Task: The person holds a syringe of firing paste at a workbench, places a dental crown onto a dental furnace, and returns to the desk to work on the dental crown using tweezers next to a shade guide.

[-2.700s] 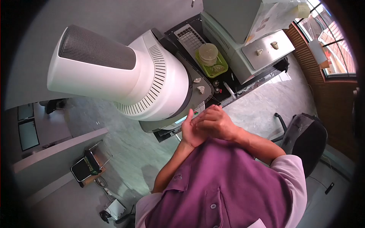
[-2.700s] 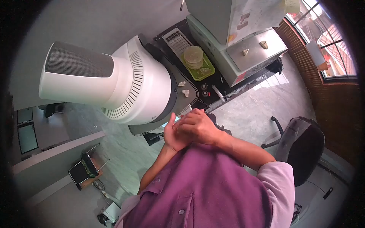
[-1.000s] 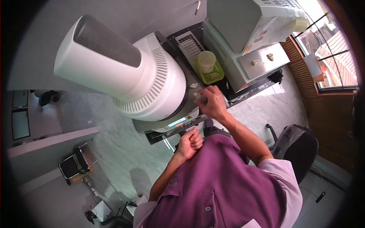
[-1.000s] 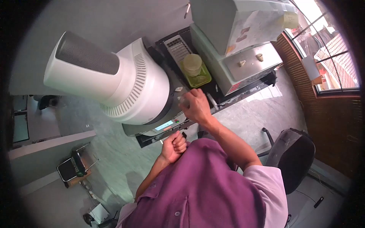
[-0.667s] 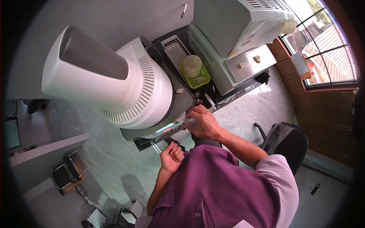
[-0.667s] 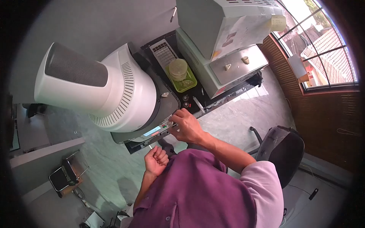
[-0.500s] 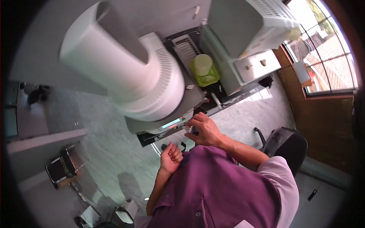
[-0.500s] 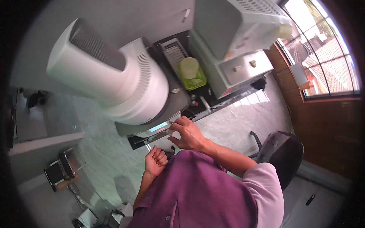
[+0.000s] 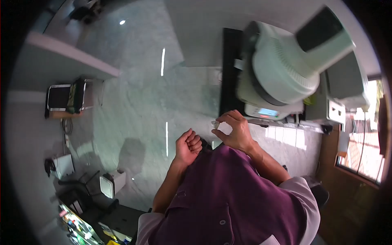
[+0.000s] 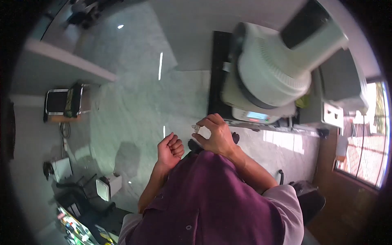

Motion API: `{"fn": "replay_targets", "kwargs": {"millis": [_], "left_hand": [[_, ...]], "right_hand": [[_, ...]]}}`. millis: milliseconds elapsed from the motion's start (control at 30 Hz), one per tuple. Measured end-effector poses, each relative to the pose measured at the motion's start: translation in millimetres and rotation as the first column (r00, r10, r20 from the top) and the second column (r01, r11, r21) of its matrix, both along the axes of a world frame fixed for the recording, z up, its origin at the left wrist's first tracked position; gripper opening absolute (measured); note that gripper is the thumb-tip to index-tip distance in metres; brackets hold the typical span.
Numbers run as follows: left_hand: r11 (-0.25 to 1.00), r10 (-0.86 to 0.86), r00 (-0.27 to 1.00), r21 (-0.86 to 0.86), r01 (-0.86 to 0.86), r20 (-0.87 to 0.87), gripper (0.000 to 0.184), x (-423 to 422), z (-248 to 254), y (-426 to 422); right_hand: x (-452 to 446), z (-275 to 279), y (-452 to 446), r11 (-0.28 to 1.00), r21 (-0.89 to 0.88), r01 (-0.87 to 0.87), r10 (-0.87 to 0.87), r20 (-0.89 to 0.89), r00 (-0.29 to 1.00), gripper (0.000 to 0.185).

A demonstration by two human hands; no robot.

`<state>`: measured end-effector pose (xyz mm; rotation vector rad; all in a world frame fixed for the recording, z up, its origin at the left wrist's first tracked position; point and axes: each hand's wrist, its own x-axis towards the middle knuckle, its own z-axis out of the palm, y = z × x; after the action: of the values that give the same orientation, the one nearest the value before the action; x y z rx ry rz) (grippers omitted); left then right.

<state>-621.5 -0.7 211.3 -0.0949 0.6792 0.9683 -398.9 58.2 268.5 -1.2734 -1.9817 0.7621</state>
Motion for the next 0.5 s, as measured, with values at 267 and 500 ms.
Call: {"fn": "replay_targets", "kwargs": {"millis": [267, 500], "left_hand": [[0.969, 0.246, 0.969, 0.006, -0.246, 0.004, 0.052, -150.7, 12.3, -10.8], [0.892, 0.442, 0.895, 0.082, -0.445, 0.060, 0.051, -284.2, 10.5, -12.8]], "right_hand": [[-183.2, -1.1, 32.8, 0.972, -0.056, -0.229, 0.227, -0.038, 0.973, 0.033], [-340.2, -5.3, 84.5, 0.888, -0.035, -0.459, 0.459, -0.004, 0.888, 0.031]]}}
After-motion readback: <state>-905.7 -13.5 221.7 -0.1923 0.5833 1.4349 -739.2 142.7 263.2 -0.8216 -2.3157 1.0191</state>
